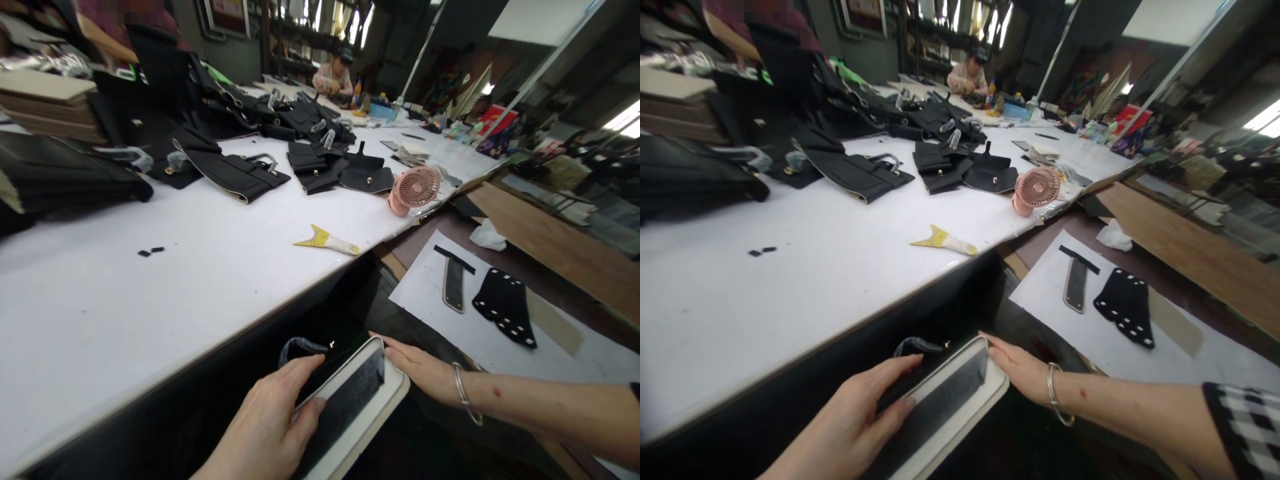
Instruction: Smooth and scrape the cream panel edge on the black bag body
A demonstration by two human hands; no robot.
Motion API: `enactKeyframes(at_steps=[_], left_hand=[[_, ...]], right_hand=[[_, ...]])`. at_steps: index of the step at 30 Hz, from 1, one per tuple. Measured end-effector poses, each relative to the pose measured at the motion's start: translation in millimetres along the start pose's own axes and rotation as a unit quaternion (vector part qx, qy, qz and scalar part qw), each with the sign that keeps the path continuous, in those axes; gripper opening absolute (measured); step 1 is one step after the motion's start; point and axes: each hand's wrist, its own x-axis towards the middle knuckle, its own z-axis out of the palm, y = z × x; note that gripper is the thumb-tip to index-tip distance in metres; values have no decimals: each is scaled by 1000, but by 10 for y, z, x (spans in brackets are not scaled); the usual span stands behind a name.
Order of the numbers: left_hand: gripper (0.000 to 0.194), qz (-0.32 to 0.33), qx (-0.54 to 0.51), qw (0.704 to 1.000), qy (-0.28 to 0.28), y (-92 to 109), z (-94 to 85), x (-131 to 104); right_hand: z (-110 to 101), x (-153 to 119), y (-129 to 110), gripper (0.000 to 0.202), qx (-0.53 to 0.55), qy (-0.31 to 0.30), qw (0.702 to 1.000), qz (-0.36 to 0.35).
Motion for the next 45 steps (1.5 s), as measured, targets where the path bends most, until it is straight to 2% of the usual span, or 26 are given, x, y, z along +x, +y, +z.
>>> enactKeyframes(at_steps=[3, 7, 9, 14, 17, 19, 23, 26, 29, 33, 36, 39, 42, 43, 45], left_hand=[[43, -28, 23, 999, 30, -48, 82, -184], [42, -52, 43, 995, 72, -139, 185, -346], [42, -69, 36, 994, 82, -182, 217, -390], [44, -122, -10, 989, 78, -218, 239, -423], [39, -133, -16, 987, 93, -125, 241, -365], [35, -127, -4, 987, 103, -14, 251, -282], [30, -112, 52, 988, 96, 240, 293, -45], [30, -113, 95, 985, 87, 371, 315, 111], [30, -145, 93, 982, 78, 414, 306, 180], [29, -195, 74, 976, 64, 397, 275, 176], [28, -210, 92, 972, 47, 382, 271, 185], [25, -204, 100, 973, 37, 371, 285, 204], [24, -183, 94, 978, 38, 352, 298, 182], [23, -176, 90, 979, 43, 341, 298, 160], [23, -167, 71, 981, 64, 305, 288, 96]], right_hand=[[63, -60, 60, 80, 18, -16, 1000, 18], [79, -120, 77, 69, 93, -36, 992, 81], [45, -104, 56, 67, 59, -51, 995, 55], [-28, 15, 44, 71, -76, -54, 993, -72], [-13, 38, 128, 79, -79, -33, 993, -81], [-8, 30, 195, 82, -45, -36, 996, -73], [-37, 102, 255, 75, 103, -121, 987, -5], [5, 379, 243, 79, 73, -141, 986, 45], [182, 847, 218, 78, -16, -151, 987, 54], [499, 1443, 98, 55, -119, -195, 973, 12], [586, 1592, -141, 43, -166, -194, 965, -63], [460, 1332, -485, 28, -167, -120, 964, -170], [246, 721, -772, 25, -145, -38, 951, -270], [196, 491, -821, 22, -143, -23, 932, -333], [168, 82, -828, 16, -163, -47, 897, -408]])
